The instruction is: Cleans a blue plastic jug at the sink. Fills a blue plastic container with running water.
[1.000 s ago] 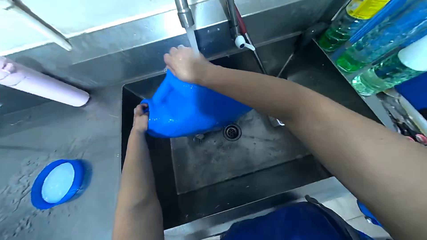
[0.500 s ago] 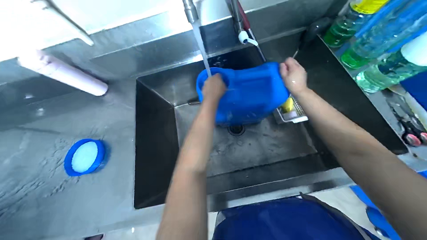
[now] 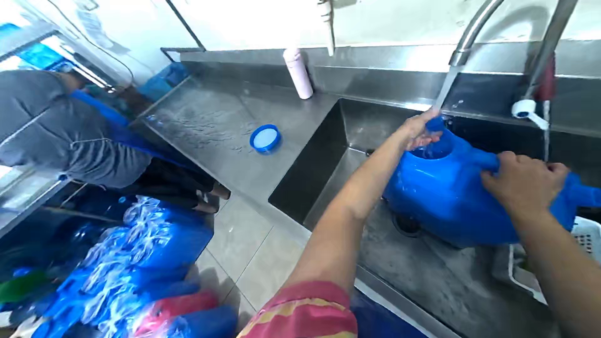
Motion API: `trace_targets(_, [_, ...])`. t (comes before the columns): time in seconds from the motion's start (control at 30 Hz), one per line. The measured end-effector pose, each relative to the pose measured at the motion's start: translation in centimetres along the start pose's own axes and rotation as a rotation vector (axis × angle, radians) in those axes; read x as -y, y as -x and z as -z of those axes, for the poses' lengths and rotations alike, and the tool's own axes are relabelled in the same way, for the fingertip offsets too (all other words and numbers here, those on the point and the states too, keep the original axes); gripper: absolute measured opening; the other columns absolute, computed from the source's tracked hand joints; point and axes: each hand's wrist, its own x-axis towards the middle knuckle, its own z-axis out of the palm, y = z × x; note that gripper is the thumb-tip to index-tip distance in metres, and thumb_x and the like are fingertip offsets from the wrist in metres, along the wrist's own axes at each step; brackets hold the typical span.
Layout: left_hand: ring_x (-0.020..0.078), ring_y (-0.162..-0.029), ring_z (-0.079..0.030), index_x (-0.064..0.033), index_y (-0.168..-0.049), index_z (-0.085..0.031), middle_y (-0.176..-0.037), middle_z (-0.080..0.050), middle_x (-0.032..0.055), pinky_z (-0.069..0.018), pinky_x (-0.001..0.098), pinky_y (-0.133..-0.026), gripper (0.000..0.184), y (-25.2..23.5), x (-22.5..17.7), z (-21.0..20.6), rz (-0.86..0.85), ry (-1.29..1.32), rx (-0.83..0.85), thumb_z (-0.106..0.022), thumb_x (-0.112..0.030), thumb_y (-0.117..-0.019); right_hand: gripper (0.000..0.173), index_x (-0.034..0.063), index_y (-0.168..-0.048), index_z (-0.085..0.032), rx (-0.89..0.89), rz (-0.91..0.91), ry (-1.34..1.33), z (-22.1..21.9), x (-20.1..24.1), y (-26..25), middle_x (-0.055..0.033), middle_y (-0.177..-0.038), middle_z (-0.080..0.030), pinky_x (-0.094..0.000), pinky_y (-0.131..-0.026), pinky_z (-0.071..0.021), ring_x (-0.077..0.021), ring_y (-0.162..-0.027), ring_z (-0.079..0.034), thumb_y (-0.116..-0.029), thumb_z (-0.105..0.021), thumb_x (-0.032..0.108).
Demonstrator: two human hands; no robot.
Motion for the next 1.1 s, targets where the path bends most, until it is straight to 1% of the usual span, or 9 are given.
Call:
trace_targets(0.1, [0.0137,-0.082,-0.058,0.0016,-0.133,-0.049,-0.105,-0.059,0.0120,-0.0525,0.0263,-0.075,0.043,-0.4,0.4,0.6,0.003,0.210,0.032,-0.035,-0.034,-0.1127,0.036,-0.0130,-0.117,-0.061,-0.042,0.020,0.020,-0.7,0.0,0.0,-0.0409,-0.115,-0.063,-0.0784,-0.103,-0.0294,-0.0617,-0.114,-0.058,-0.0929,-0.067,0.014])
trace_targets(0.17, [0.0094,-0.061,-0.060,-0.0031,-0.113,-0.055,-0.080,-0.064,0.0072,-0.0493,0.0214,-0.055,0.050,-0.3,0.4,0.0,0.087,0.231,-0.040,-0.033,-0.048,-0.1106,0.035,-0.0125,-0.116,-0.062,-0.076,0.034,0.031,-0.9,-0.1,0.1,-0.0402,-0.112,-0.063,-0.0780,-0.102,-0.0309,-0.0608,-0.111,-0.059,-0.0928,-0.066,0.014])
trace_targets(0.3, [0.0238,-0.101,-0.057,0.0038,-0.142,-0.041,-0.130,-0.051,0.0219,-0.0530,0.0382,-0.087,0.035,-0.2,0.5,0.5,-0.011,0.126,0.181,-0.042,-0.009,-0.1097,0.036,-0.0125,-0.114,-0.061,-0.109,0.030,0.060,-1.5,-0.9,-0.3,-0.0400,-0.111,-0.063,-0.0777,-0.101,-0.0312,-0.0609,-0.110,-0.059,-0.0920,-0.067,0.014])
trace_targets(0.43, [0.0287,-0.105,-0.062,0.0104,-0.136,-0.050,-0.127,-0.058,0.0286,-0.0534,0.0398,-0.091,0.033,1.9,-0.8,3.8,-0.273,-0.286,0.129,-0.050,-0.006,-0.1069,0.043,-0.0132,-0.115,-0.060,-0.096,0.001,0.064,-1.7,-1.3,-0.3,-0.0413,-0.115,-0.062,-0.0778,-0.102,-0.0291,-0.0614,-0.114,-0.057,-0.0932,-0.064,0.023])
trace_targets(0.6, [0.0419,-0.129,-0.057,-0.0020,-0.138,-0.059,-0.137,-0.059,0.0271,-0.0470,0.0563,-0.107,0.042,6.2,-1.3,18.9,-0.401,-1.116,-0.252,-0.067,-0.010,-0.0974,0.064,-0.0124,-0.129,-0.060,0.104,-0.065,-0.175,1.8,1.7,-1.7,-0.0424,-0.136,-0.051,-0.0752,-0.112,-0.0212,-0.0587,-0.133,-0.043,-0.0998,-0.060,0.045])
trace_targets(0.7, [0.0485,-0.132,-0.052,-0.0010,-0.138,-0.059,-0.141,-0.054,0.0307,-0.0455,0.0602,-0.107,0.041,8.1,0.7,30.6,-0.285,-1.208,-0.512,-0.061,-0.003,-0.0975,0.044,-0.0161,-0.125,-0.058,0.037,0.011,-0.424,1.1,6.9,-4.6,-0.0393,-0.121,-0.059,-0.0591,-0.098,-0.0466,-0.0466,-0.111,-0.061,-0.1031,-0.055,0.022])
trace_targets(0.83, [0.0540,-0.143,-0.037,0.0012,-0.140,-0.057,-0.155,-0.037,0.0350,-0.0322,0.0658,-0.115,0.047,10.2,7.1,42.0,-0.153,-1.243,-0.766,-0.054,-0.030,-0.1057,0.029,-0.0047,-0.123,-0.057,0.086,-0.286,-0.829,-3.1,12.0,-9.1,0.0008,-0.080,-0.059,-0.0170,-0.059,-0.0524,0.0008,-0.059,-0.057,-0.1093,-0.045,0.018])
trace_targets(1.0, [0.0522,-0.152,-0.021,-0.0136,-0.147,-0.056,-0.165,-0.026,0.0273,-0.0103,0.0697,-0.120,0.054,10.8,11.2,43.8,-0.289,-1.265,-0.980,-0.047,-0.043,-0.1037,0.041,0.0198,-0.085,-0.046,0.259,-0.433,-0.930,-4.1,11.4,-11.2,0.0155,-0.053,-0.032,-0.0163,-0.042,-0.0290,0.0021,-0.041,-0.029,-0.1128,-0.022,0.040])
trace_targets(1.1, [0.0492,-0.154,-0.018,-0.0145,-0.148,-0.056,-0.165,-0.029,0.0236,-0.0035,0.0727,-0.119,0.055,10.8,10.4,43.6,-0.174,-1.261,-0.931,-0.043,-0.047,-0.1055,0.037,0.0167,-0.090,-0.052,0.458,-0.433,-0.829,-1.5,13.1,-10.9,0.0127,-0.058,-0.045,-0.0146,-0.045,-0.0376,0.0024,-0.045,-0.041,-0.1130,-0.028,0.034])
